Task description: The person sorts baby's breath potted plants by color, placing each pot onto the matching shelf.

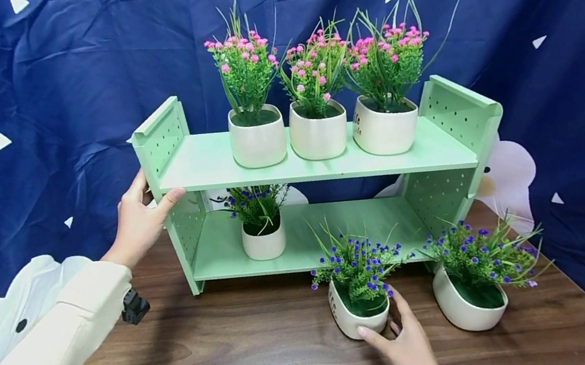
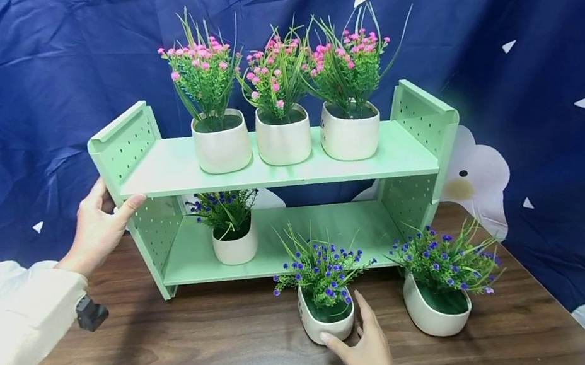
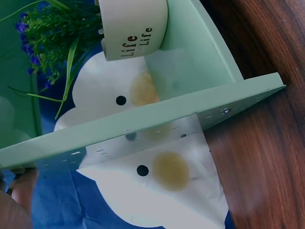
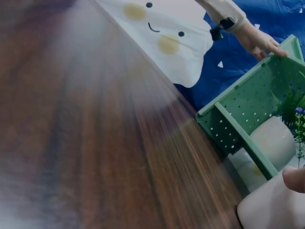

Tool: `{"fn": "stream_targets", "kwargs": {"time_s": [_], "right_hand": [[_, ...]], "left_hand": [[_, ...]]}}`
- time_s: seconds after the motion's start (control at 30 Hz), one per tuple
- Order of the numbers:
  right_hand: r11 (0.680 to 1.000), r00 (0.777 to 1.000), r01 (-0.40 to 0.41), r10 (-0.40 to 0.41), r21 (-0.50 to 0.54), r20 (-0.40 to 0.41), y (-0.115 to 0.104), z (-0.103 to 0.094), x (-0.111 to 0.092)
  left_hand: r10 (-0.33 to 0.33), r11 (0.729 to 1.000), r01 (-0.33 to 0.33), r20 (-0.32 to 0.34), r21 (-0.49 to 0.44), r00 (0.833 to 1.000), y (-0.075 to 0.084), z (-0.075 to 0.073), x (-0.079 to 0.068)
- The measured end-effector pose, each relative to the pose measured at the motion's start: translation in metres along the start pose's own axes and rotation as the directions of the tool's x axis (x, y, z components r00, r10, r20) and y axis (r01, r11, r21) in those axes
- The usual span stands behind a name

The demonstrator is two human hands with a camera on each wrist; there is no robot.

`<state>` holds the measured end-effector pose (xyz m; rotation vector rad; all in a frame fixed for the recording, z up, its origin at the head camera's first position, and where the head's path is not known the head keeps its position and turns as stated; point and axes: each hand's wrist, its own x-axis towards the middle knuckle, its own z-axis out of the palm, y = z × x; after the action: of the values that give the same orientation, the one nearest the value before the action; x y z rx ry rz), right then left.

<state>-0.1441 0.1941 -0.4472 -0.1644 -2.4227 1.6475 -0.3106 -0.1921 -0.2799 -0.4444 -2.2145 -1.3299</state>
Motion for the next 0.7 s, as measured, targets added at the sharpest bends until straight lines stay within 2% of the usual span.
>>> {"fn": "stream_targets", "kwargs": {"time_s": [0.2, 0.4, 0.7], "right_hand": [[0.997, 0.997, 0.066, -0.067, -0.030, -0.038, -0.002, 0.008, 0.009], [0.996, 0.996, 0.065, -0.069, -0.056, -0.057, -0.003, 0.010, 0.011], [0.998, 0.995, 0.070, -0.070, -0.008, -0.066, -0.001, 0.010, 0.011]], "left_hand": [[0.009, 1.000, -0.009, -0.004, 0.006, 1.000, -0.001, 0.001, 0.001], [0.012, 1.000, -0.012, -0.005, -0.001, 1.000, -0.002, 0.002, 0.001], [0.004, 1.000, -0.004, -0.001, 0.013, 1.000, -0.001, 0.000, 0.000]]}}
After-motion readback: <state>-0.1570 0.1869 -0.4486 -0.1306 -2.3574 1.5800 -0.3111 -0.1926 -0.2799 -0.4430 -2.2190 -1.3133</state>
